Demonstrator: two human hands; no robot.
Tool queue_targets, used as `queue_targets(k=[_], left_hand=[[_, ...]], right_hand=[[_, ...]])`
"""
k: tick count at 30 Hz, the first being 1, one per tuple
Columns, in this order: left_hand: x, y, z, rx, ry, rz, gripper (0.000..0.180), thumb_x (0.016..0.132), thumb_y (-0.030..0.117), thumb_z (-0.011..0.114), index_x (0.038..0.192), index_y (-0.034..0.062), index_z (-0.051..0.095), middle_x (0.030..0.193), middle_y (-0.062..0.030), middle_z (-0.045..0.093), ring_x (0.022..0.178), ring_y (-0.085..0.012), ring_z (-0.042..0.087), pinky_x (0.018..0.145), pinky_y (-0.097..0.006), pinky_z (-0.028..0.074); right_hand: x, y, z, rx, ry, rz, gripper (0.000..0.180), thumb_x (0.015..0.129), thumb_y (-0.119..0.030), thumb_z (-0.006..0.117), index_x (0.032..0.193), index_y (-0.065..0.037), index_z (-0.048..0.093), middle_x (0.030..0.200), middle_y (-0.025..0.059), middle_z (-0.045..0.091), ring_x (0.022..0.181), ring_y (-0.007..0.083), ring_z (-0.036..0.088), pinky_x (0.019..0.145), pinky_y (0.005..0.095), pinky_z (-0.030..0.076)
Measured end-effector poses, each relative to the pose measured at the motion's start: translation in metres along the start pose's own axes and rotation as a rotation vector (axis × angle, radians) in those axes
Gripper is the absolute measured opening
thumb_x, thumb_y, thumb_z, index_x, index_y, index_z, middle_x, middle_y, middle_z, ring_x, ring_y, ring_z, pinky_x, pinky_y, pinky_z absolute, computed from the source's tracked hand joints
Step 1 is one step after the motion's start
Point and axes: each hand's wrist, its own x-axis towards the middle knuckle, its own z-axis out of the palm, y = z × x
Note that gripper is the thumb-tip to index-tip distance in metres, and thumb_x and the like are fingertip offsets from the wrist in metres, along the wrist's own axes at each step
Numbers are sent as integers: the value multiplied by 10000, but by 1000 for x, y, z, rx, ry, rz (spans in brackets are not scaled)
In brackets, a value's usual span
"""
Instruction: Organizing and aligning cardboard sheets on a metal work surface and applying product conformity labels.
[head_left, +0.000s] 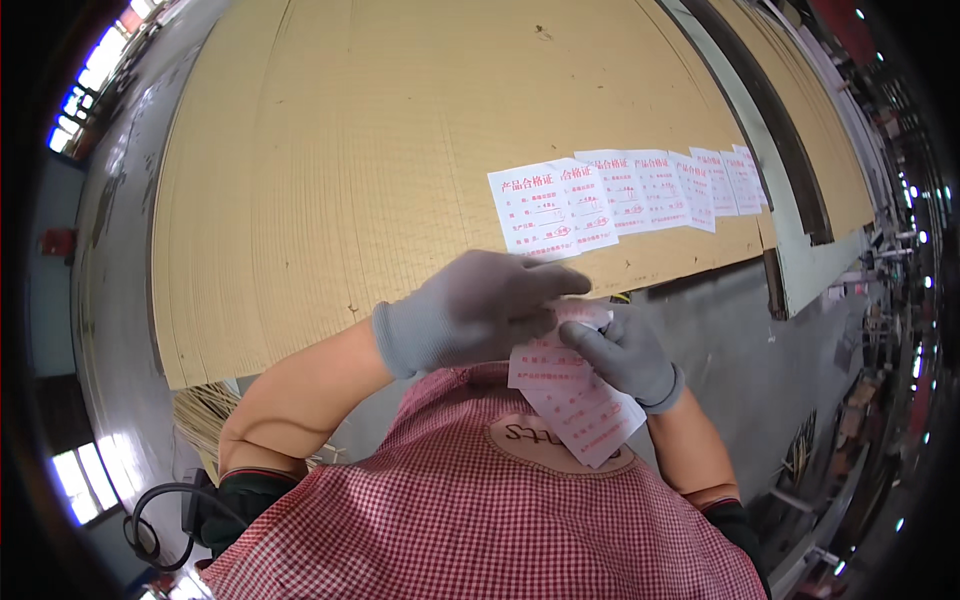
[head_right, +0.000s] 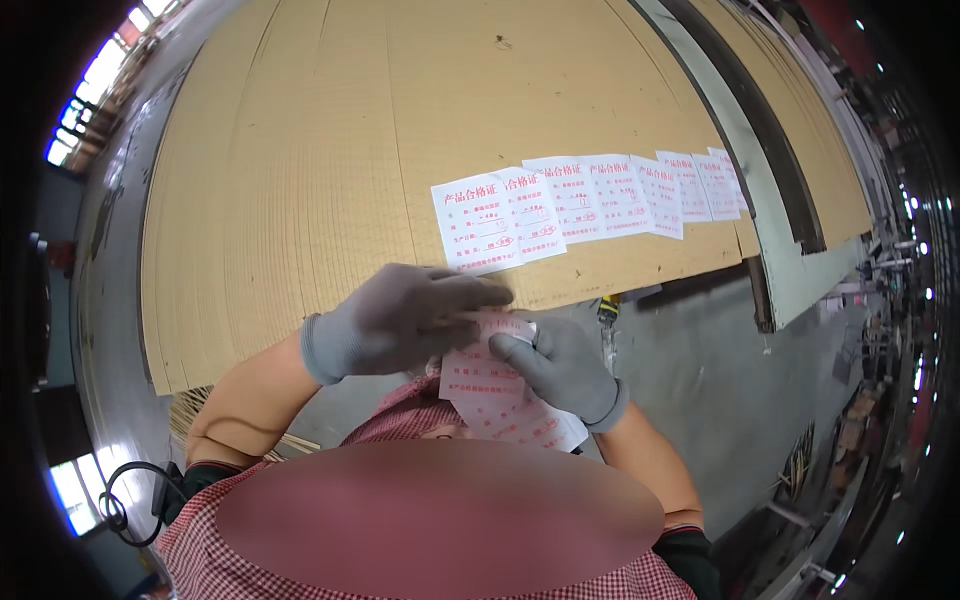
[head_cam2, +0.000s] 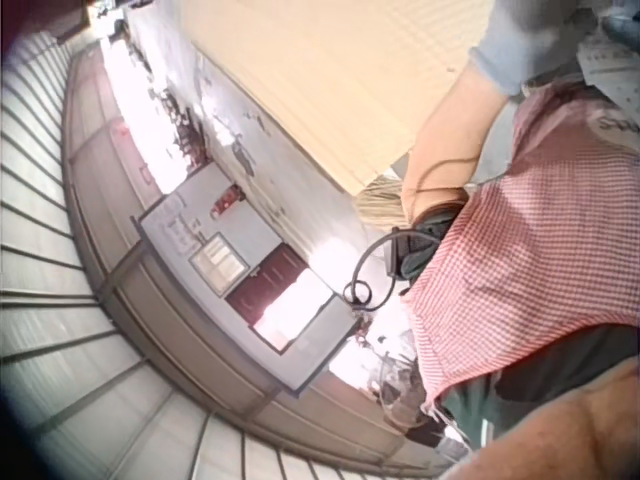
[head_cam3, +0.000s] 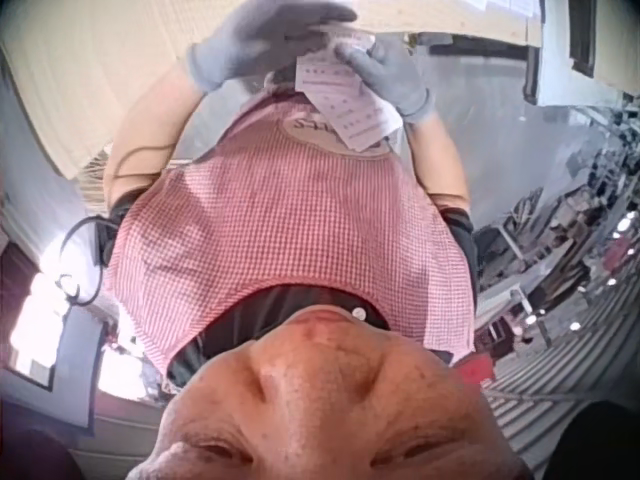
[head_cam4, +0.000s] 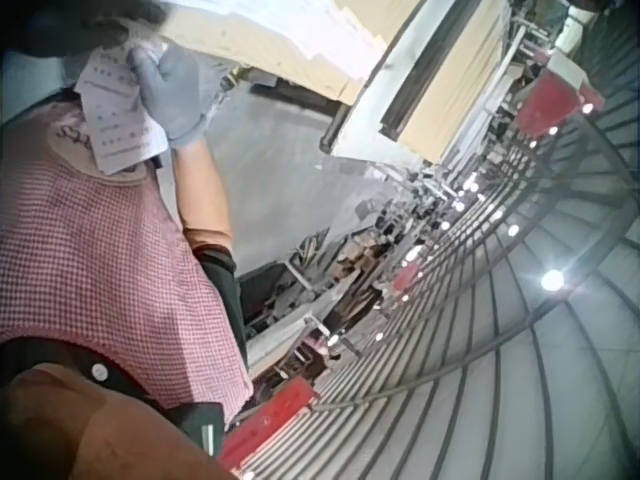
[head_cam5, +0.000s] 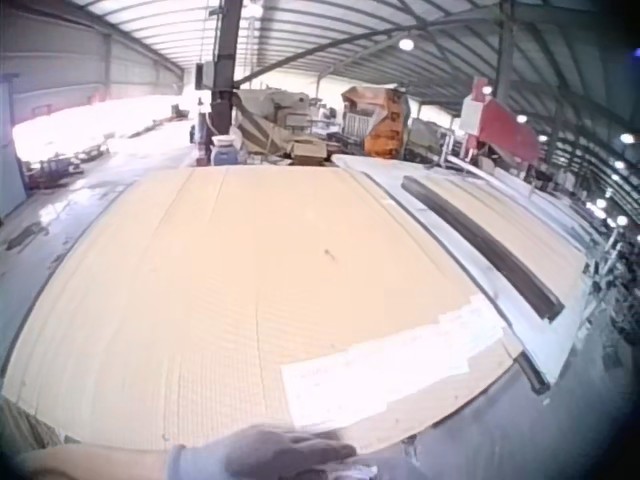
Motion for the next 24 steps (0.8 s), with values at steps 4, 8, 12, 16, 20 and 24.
queue_targets(k=[4,8,12,16,20,24], left_hand=[[-8,-35,-35,-341,91,-344,369,786,192,673,1085,-13,604,917,-85,665,812,-145,611,746,-261,490],[-15,-71,-48,-196,118,-448,346,800,165,638,1096,-9,596,978,-76,630,855,-157,586,757,-269,474],[-21,-70,-46,356,440,-62,336,801,149,648,1097,1,591,995,-88,602,866,-213,576,752,-285,478],[-37,-10,-16,-180,188,-38,345,761,51,686,1093,20,599,1010,-111,617,901,-255,590,781,-321,488],[-59,-32,-29,-240,210,-79,348,781,69,657,1117,11,587,966,-101,646,875,-194,616,773,-294,492],[-62,-62,-79,-315,143,-605,338,770,64,605,1098,-16,588,881,-40,584,686,-76,519,618,-222,460]], right_hand=[[-16,-14,7,137,-101,-5,305,788,-133,634,1063,-1,610,934,80,648,889,156,598,782,310,477],[-17,-11,4,68,-79,-121,294,788,-106,632,1052,18,590,920,65,626,861,130,566,736,293,463],[-5,-16,13,198,1,-16,220,853,-146,592,994,23,594,863,26,611,775,92,537,680,247,444],[13,-18,16,-77,-75,-2,250,876,-172,568,1044,12,585,898,24,608,813,101,538,723,256,453],[15,-31,25,44,-204,-50,370,831,-156,617,1155,6,540,1025,54,595,951,132,537,840,282,440],[12,-25,17,52,-366,-191,574,748,-132,696,1255,4,466,1170,83,549,1098,167,500,953,300,387]])
